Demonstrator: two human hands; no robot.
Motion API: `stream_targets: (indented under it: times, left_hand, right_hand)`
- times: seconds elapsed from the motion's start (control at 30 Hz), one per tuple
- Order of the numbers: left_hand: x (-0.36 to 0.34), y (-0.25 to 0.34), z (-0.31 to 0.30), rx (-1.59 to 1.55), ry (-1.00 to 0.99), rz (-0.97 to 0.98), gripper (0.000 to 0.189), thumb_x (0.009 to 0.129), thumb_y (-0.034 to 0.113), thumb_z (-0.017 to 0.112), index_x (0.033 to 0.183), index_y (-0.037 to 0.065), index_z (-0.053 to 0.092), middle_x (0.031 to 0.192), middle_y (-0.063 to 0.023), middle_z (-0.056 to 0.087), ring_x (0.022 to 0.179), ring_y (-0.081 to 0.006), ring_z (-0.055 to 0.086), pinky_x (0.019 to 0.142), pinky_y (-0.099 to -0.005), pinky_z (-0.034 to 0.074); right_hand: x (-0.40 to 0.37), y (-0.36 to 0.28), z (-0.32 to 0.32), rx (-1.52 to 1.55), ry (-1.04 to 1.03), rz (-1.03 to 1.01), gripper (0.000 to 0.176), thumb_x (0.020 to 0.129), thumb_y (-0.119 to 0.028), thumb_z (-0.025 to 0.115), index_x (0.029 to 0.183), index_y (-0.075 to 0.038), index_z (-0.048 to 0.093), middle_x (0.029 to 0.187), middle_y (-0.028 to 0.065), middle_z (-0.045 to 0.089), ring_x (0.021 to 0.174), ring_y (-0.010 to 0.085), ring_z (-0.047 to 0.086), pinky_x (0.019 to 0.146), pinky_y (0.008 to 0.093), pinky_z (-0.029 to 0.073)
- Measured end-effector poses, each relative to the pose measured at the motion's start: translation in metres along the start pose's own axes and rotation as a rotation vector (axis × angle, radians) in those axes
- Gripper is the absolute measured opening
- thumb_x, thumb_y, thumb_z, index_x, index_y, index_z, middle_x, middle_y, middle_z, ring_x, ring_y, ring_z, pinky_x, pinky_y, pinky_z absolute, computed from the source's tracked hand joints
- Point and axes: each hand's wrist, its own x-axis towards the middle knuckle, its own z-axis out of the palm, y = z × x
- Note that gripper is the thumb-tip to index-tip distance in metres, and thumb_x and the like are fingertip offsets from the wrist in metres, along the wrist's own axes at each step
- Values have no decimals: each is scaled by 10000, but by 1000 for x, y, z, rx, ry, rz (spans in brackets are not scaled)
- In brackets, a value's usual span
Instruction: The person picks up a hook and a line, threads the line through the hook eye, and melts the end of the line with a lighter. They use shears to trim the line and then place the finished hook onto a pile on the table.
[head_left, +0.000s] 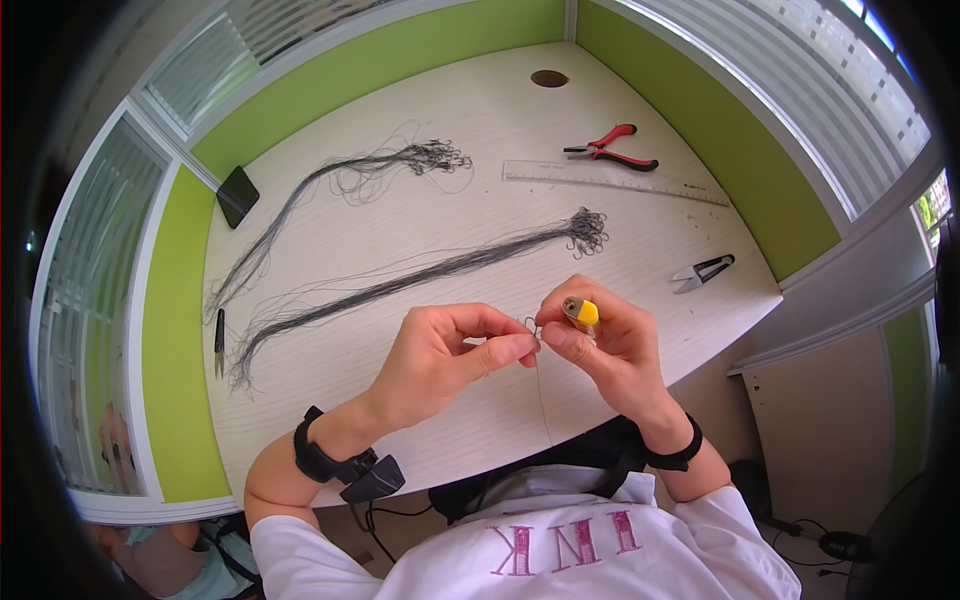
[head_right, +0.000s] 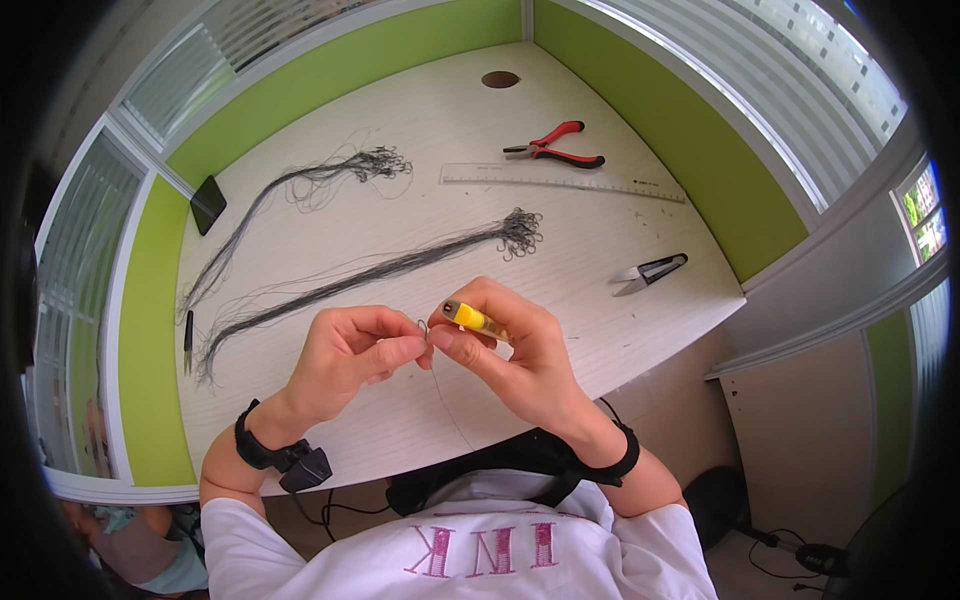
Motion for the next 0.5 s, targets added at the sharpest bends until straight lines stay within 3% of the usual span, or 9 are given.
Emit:
stream_targets:
  times: [0.1,0.33,0.5]
  left_hand:
    - [1,1,0,20,-27,-75,177,862,145,561,922,-16,605,804,-61,625,571,-23,410,509,-164,335]
    - [2,-2,-3,-43,-96,-120,209,880,181,553,943,-15,592,814,-52,603,579,-27,425,512,-166,342]
    - [3,-1,-3,-92,-150,-153,208,884,177,547,950,-15,586,796,-43,593,592,-27,428,506,-167,339]
  right_hand:
    - [0,4,1,33,-14,-25,58,832,-43,585,877,-7,579,793,24,533,689,86,466,614,220,374]
    - [4,2,-2,-11,66,-94,91,814,-3,582,904,-5,583,837,42,559,744,116,516,643,236,407]
    - [5,2,-7,-110,-64,-160,114,788,30,573,898,2,565,854,59,554,772,138,531,656,242,418]
